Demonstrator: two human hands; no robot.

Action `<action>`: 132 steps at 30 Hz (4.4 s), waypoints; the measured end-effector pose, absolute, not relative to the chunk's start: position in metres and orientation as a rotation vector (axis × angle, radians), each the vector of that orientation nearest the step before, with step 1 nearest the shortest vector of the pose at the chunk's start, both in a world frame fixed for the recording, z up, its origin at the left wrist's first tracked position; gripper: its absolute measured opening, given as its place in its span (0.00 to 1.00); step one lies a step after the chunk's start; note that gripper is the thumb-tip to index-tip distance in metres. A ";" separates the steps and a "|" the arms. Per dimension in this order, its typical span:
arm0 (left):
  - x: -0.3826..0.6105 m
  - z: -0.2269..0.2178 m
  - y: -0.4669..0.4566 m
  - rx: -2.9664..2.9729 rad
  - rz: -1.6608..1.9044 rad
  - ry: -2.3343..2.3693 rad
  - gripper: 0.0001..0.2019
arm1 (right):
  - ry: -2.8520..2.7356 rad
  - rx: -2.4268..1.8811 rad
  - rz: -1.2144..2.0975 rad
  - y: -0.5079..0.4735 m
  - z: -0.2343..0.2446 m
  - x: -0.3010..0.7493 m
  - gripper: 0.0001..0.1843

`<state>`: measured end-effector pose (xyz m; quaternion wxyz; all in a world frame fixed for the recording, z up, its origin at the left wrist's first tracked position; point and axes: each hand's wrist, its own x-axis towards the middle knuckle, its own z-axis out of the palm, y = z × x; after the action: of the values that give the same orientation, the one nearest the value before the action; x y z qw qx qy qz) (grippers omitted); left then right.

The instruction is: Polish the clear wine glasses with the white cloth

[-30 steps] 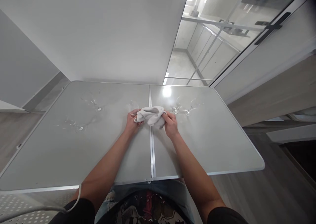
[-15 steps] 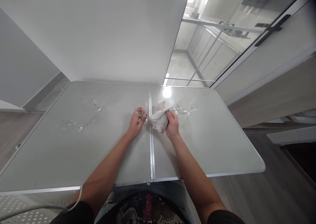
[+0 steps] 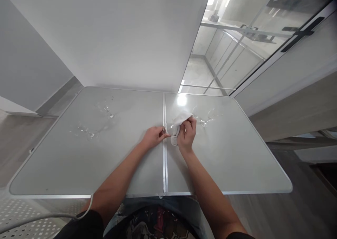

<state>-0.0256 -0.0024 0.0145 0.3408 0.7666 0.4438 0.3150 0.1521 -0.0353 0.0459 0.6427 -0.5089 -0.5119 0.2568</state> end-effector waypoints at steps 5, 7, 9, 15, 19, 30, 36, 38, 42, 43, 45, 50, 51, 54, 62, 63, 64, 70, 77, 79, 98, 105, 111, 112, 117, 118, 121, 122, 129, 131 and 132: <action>-0.034 0.008 0.007 2.125 0.941 1.337 0.21 | -1.402 -1.111 0.827 -0.035 0.047 0.163 0.14; -0.040 0.009 0.010 2.136 0.907 1.274 0.21 | -1.479 -1.098 0.980 -0.036 0.052 0.169 0.25; -0.045 0.013 0.012 2.132 0.824 1.151 0.22 | -1.568 -1.058 1.127 -0.038 0.058 0.175 0.34; -0.063 0.039 0.010 1.723 0.359 0.746 0.20 | -1.924 -0.809 1.323 -0.037 0.067 0.190 0.37; -0.074 0.051 0.011 1.497 0.154 0.619 0.21 | -2.106 -0.786 1.158 -0.037 0.061 0.188 0.32; -0.051 0.023 0.010 2.153 0.715 1.203 0.19 | -1.342 -0.991 1.562 -0.031 0.056 0.173 0.39; -0.044 0.047 -0.006 1.575 0.380 0.743 0.24 | -1.586 -0.915 1.330 -0.038 0.066 0.189 0.30; -0.045 0.055 -0.008 1.358 0.211 0.603 0.26 | -1.621 -0.850 1.296 -0.040 0.065 0.192 0.28; -0.045 0.055 -0.006 1.343 0.254 0.655 0.27 | -1.643 -0.921 1.171 -0.037 0.058 0.189 0.23; -0.044 0.052 -0.005 1.430 0.356 0.747 0.26 | -1.604 -0.965 1.147 -0.035 0.057 0.186 0.23; -0.039 0.045 -0.003 1.655 0.604 0.987 0.25 | -1.471 -1.031 1.170 -0.031 0.054 0.180 0.25; -0.034 0.038 -0.001 1.959 0.838 1.270 0.25 | -1.196 -1.077 1.324 -0.028 0.054 0.167 0.29; -0.035 0.040 -0.002 1.921 0.804 1.236 0.25 | -1.214 -1.066 1.307 -0.030 0.055 0.166 0.28; -0.042 0.046 -0.004 1.623 0.566 0.953 0.26 | -1.333 -0.998 1.229 -0.037 0.059 0.168 0.27; -0.045 0.041 -0.002 1.352 0.394 0.694 0.28 | -1.537 -0.957 1.029 -0.040 0.055 0.177 0.20; -0.042 0.039 -0.001 1.469 0.510 0.806 0.27 | -1.554 -1.000 0.961 -0.038 0.053 0.175 0.19; -0.039 0.036 0.000 1.598 0.626 0.937 0.26 | -1.570 -1.047 0.894 -0.035 0.052 0.173 0.19; -0.032 0.031 -0.002 1.923 0.727 1.211 0.24 | -1.610 -1.066 0.884 -0.030 0.045 0.171 0.22; -0.045 0.044 -0.004 1.326 0.200 0.537 0.30 | -1.838 -0.824 0.834 -0.036 0.051 0.184 0.19; -0.047 0.044 -0.002 1.351 0.240 0.562 0.29 | -1.879 -0.823 0.712 -0.035 0.049 0.182 0.16; -0.025 0.022 -0.005 1.570 0.691 0.854 0.22 | -1.046 -0.928 0.902 -0.031 0.047 0.171 0.27; -0.010 0.009 -0.010 1.316 0.895 0.679 0.28 | -0.666 -0.767 1.137 -0.030 0.049 0.143 0.24; -0.003 0.005 -0.007 1.161 1.028 0.739 0.29 | -0.957 -0.856 1.144 -0.039 0.039 0.125 0.28; -0.002 0.005 -0.006 1.141 1.068 0.787 0.28 | -1.101 -0.899 1.015 -0.040 0.035 0.126 0.29; -0.009 0.011 -0.001 1.586 1.129 1.088 0.11 | -2.041 -0.984 0.378 -0.041 0.027 0.133 0.27; -0.013 0.013 0.000 1.726 1.064 1.169 0.08 | -2.116 -1.035 0.300 -0.040 0.030 0.135 0.27; -0.025 0.018 0.000 2.150 0.698 1.342 0.06 | -2.043 -1.239 0.209 -0.034 0.039 0.142 0.25; -0.028 0.019 -0.001 2.283 0.583 1.353 0.06 | -1.986 -1.275 0.242 -0.032 0.041 0.145 0.22; -0.031 0.021 -0.008 2.491 0.614 1.228 0.13 | -1.345 -1.094 1.113 -0.020 0.034 0.166 0.18; -0.028 0.020 -0.009 2.329 0.753 1.245 0.17 | -1.095 -0.964 1.256 -0.018 0.030 0.163 0.21; -0.025 0.019 -0.010 2.229 0.812 1.238 0.19 | -1.012 -0.910 1.281 -0.017 0.029 0.160 0.22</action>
<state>-0.0255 -0.0098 0.0185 0.2310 0.8105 0.4500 0.2954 0.1596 -0.0173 0.0288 0.5943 -0.3917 -0.4355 0.5512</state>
